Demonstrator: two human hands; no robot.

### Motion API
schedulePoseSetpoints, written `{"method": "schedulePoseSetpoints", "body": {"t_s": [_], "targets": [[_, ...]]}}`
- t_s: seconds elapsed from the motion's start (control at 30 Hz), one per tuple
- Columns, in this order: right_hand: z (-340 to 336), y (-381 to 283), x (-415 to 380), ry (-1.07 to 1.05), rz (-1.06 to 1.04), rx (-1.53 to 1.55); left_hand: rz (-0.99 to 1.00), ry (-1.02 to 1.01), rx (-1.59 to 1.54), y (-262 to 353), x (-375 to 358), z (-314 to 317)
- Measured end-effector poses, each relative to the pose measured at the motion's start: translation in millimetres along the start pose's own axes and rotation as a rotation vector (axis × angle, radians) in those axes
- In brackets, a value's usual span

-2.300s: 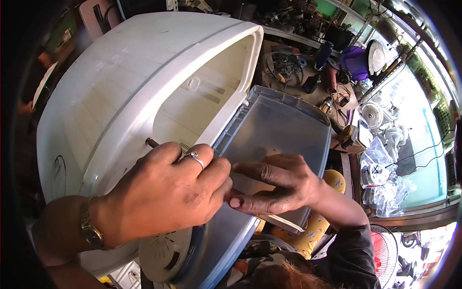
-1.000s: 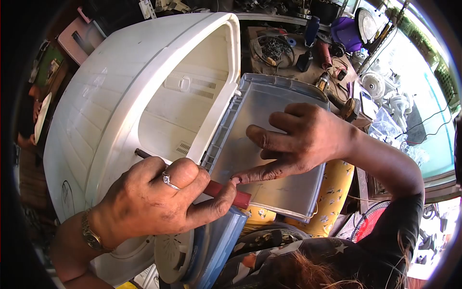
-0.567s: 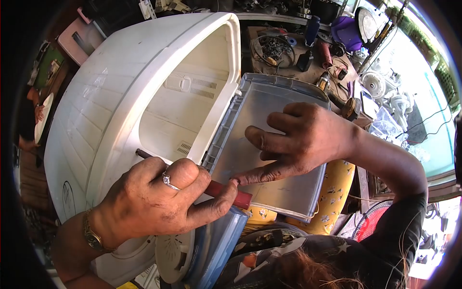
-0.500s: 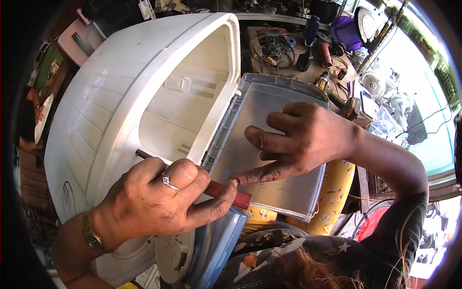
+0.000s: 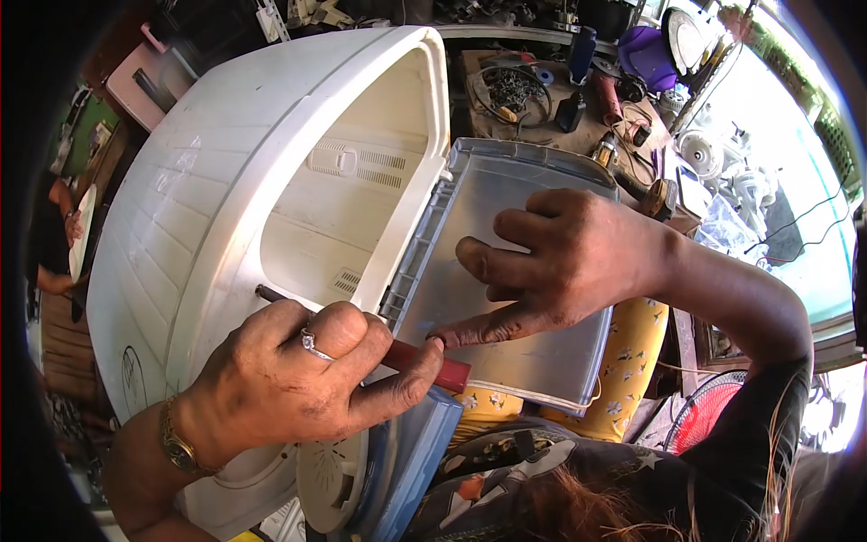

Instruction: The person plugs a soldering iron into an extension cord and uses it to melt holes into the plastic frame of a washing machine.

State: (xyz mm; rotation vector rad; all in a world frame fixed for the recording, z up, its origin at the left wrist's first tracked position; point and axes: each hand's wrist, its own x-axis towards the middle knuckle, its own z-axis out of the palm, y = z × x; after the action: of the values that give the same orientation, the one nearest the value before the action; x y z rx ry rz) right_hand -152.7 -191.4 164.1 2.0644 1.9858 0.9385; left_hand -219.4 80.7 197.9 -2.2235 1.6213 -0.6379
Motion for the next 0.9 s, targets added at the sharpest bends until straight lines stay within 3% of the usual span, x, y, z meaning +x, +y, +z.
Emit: {"method": "schedulePoseSetpoints", "body": {"t_s": [0.9], "targets": [[-8.0,0.9,8.1,-0.045,-0.001,0.032,-0.02,0.042,0.002,-0.7,0.4,-0.2]]}}
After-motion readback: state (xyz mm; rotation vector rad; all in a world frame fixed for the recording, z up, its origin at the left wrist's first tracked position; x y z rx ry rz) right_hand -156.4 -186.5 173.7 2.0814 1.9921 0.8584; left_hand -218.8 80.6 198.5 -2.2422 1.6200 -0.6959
